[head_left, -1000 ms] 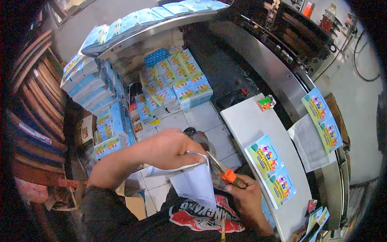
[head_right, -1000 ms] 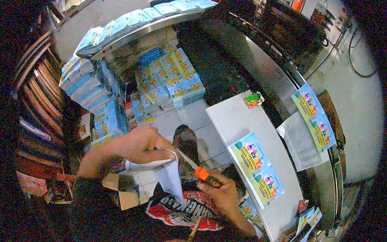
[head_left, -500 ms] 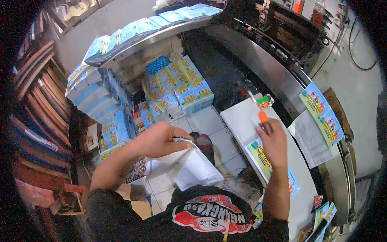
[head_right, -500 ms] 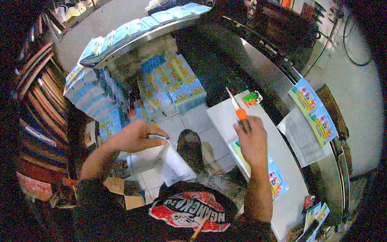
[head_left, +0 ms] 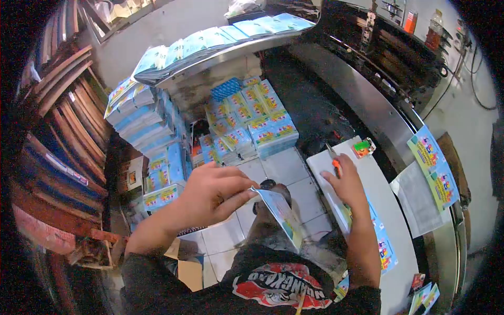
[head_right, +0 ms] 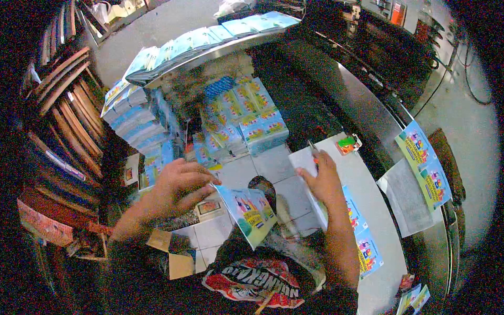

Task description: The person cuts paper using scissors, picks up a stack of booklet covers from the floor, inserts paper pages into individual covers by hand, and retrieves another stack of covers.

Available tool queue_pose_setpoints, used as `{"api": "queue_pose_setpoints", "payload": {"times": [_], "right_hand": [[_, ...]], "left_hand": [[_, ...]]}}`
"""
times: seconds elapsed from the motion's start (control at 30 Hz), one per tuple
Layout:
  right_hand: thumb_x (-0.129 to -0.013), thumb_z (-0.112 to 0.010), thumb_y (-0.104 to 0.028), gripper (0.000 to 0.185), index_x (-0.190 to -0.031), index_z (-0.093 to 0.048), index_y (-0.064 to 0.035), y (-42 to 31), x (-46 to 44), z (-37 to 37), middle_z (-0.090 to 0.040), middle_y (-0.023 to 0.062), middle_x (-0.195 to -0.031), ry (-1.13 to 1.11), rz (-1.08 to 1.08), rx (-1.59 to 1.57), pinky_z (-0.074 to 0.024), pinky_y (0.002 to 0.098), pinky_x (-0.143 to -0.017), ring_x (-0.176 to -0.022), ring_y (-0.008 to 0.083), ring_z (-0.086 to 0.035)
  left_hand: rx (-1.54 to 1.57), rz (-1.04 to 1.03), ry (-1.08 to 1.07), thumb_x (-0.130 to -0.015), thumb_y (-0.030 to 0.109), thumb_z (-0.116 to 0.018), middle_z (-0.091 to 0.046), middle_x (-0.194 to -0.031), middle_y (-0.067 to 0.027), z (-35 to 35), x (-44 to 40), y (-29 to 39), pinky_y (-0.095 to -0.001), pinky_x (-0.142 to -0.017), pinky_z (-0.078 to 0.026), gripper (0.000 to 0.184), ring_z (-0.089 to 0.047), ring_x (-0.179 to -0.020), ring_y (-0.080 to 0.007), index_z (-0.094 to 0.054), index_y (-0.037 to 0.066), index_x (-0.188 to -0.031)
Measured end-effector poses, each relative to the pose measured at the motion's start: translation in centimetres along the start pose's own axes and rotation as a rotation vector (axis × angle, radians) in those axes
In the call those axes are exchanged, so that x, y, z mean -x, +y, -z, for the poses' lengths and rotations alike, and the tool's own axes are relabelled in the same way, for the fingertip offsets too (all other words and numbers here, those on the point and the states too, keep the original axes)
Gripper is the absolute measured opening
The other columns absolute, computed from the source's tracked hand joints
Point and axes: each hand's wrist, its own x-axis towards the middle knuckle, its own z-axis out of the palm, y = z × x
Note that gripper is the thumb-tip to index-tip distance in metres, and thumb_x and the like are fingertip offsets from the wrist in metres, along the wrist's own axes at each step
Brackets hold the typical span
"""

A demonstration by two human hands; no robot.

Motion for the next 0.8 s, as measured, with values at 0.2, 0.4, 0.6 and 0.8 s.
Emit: {"api": "queue_pose_setpoints", "payload": {"times": [0.2,0.4,0.6,0.8], "right_hand": [[-0.081,-0.076,-0.028,0.082,-0.147,-0.034,-0.0058,-10.7,7.1,6.6,-0.042,0.0256,-0.145,-0.289,0.345,-0.497,-0.0356,0.0406,-0.111,-0.134,0.0401,-0.043],[-0.090,-0.066,-0.032,0.039,-0.117,-0.062,-0.0033,-9.8,8.3,10.1,-0.069,0.0226,-0.083,-0.264,-0.105,-0.348,-0.0529,0.0469,-0.078,-0.082,0.0382,-0.069],[-0.087,-0.069,-0.035,0.036,-0.101,-0.061,-0.0034,-5.3,11.8,14.5,-0.065,0.0202,-0.075,-0.168,-0.095,-0.171,-0.0482,0.0480,-0.065,-0.072,0.0404,-0.064],[-0.084,-0.072,-0.023,0.024,-0.094,-0.064,-0.0027,-3.4,16.5,19.3,-0.069,0.0189,-0.081,-0.172,-0.297,-0.199,-0.0512,0.0405,-0.066,-0.074,0.0306,-0.068]], "left_hand": [[0.387,0.328,0.169,-0.090,0.018,-0.070,-0.061,-0.069,-0.0016,0.4,-0.7,-2.1,-0.0243,-0.054,-0.038,0.014,-0.053,-0.065,-0.0047,-0.071,0.003,-0.091],[0.966,0.602,0.245,-0.092,0.014,-0.070,-0.066,-0.080,0.0014,-1.7,-3.8,-0.4,-0.0212,-0.063,-0.045,0.014,-0.058,-0.071,-0.0039,-0.071,0.001,-0.096],[0.910,0.452,-0.060,-0.090,0.015,-0.072,-0.068,-0.083,0.0006,-6.3,-5.4,-0.9,-0.0209,-0.064,-0.046,0.016,-0.060,-0.072,-0.0042,-0.070,0.001,-0.099],[1.061,0.107,-0.304,-0.094,0.016,-0.067,-0.067,-0.083,-0.0003,-10.1,-8.4,2.2,-0.0216,-0.065,-0.045,0.016,-0.059,-0.076,-0.0048,-0.069,0.000,-0.096]]}}
